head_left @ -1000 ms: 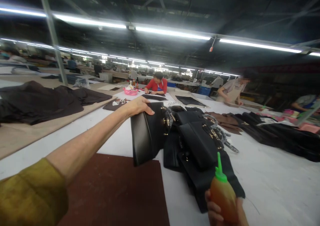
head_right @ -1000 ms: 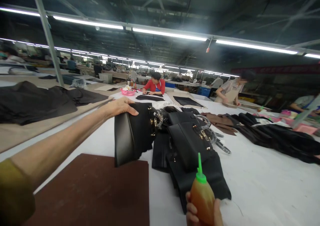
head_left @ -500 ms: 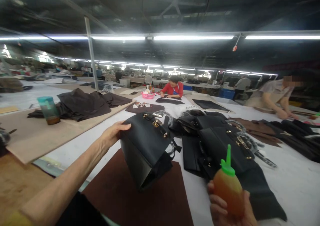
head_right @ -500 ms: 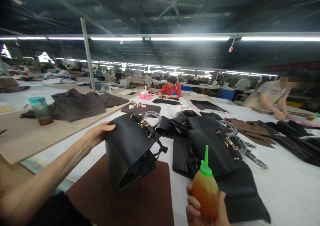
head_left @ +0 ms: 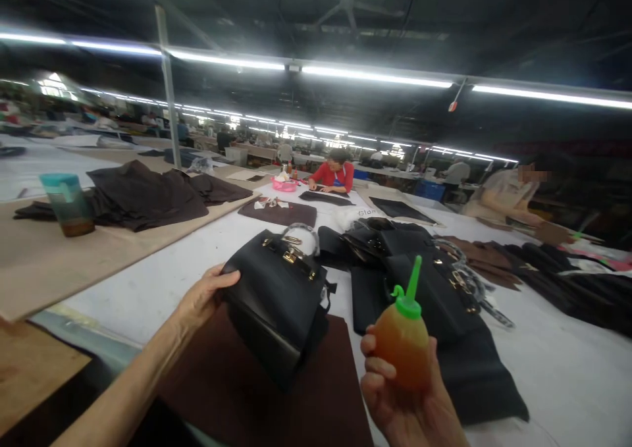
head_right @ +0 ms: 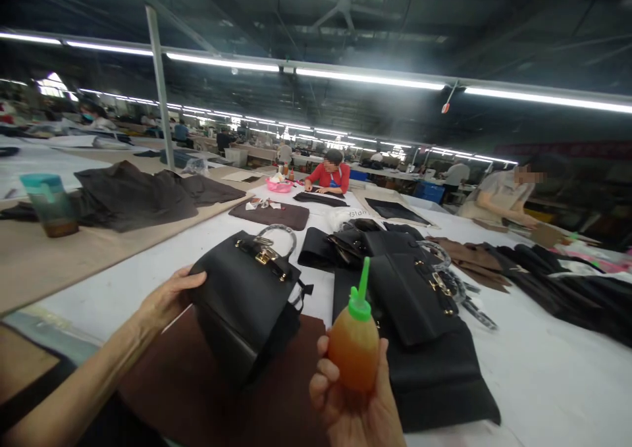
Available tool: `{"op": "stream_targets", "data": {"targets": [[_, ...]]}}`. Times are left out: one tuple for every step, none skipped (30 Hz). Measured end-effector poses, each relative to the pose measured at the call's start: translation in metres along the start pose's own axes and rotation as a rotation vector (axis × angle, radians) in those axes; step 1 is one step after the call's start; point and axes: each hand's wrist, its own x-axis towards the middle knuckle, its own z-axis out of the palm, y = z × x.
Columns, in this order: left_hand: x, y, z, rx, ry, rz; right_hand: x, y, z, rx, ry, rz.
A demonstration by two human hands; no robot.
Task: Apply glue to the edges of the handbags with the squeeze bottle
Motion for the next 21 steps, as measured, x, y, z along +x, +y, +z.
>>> {"op": "stream_targets", "data": {"targets": [[0.0,0.018,0.003,0.146,-0.093,0.051,0.0,-0.005,0.001,0.01,0.002,-0.009],[-0.001,0.037,0.009,0.306,-0.2,0.091,-0.001,-0.011,0.004,0.017,0.004,-0.021],[-0.003,0.054,0.016,0.452,-0.3,0.12,-0.001,-0.018,0.007,0.019,0.004,-0.036],[-0.006,0.068,0.026,0.582,-0.388,0.156,-0.001,-0.024,0.012,0.015,0.007,-0.054],[-0.009,0.08,0.035,0.726,-0.459,0.227,-0.001,-0.031,0.018,0.003,0.014,-0.069],[-0.013,0.089,0.045,0.88,-0.521,0.344,-0.002,-0.037,0.025,-0.011,0.011,-0.09],[-0.016,0.094,0.054,1.027,-0.573,0.464,-0.002,-0.041,0.033,-0.024,0.004,-0.127],[-0.019,0.096,0.06,1.159,-0.613,0.582,-0.003,-0.044,0.04,-0.034,-0.004,-0.161],[-0.021,0.096,0.064,1.27,-0.645,0.686,-0.004,-0.046,0.048,-0.046,-0.011,-0.193],[-0.021,0.093,0.066,1.357,-0.668,0.762,-0.005,-0.047,0.055,-0.064,-0.014,-0.217],[-0.021,0.09,0.066,1.421,-0.69,0.812,-0.006,-0.046,0.06,-0.088,-0.013,-0.231],[-0.02,0.086,0.064,1.465,-0.709,0.843,-0.007,-0.045,0.064,-0.117,-0.011,-0.24],[-0.019,0.083,0.061,1.494,-0.73,0.858,-0.008,-0.043,0.067,-0.149,-0.008,-0.243],[-0.018,0.08,0.057,1.509,-0.751,0.861,-0.009,-0.041,0.069,-0.18,-0.003,-0.241],[-0.018,0.078,0.054,1.509,-0.768,0.853,-0.009,-0.038,0.069,-0.208,-0.003,-0.234],[-0.018,0.078,0.051,1.5,-0.781,0.84,-0.009,-0.034,0.07,-0.231,-0.008,-0.225],[-0.02,0.079,0.05,1.482,-0.789,0.829,-0.008,-0.031,0.07,-0.251,-0.019,-0.209],[-0.023,0.081,0.049,1.461,-0.794,0.815,-0.006,-0.027,0.07,-0.268,-0.033,-0.188],[-0.027,0.083,0.05,1.441,-0.801,0.807,-0.004,-0.023,0.07,-0.284,-0.052,-0.164],[-0.032,0.086,0.052,1.427,-0.813,0.807,-0.001,-0.018,0.072,-0.294,-0.072,-0.142],[-0.038,0.09,0.055,1.421,-0.836,0.813,0.001,-0.014,0.074,-0.302,-0.088,-0.115]]}}
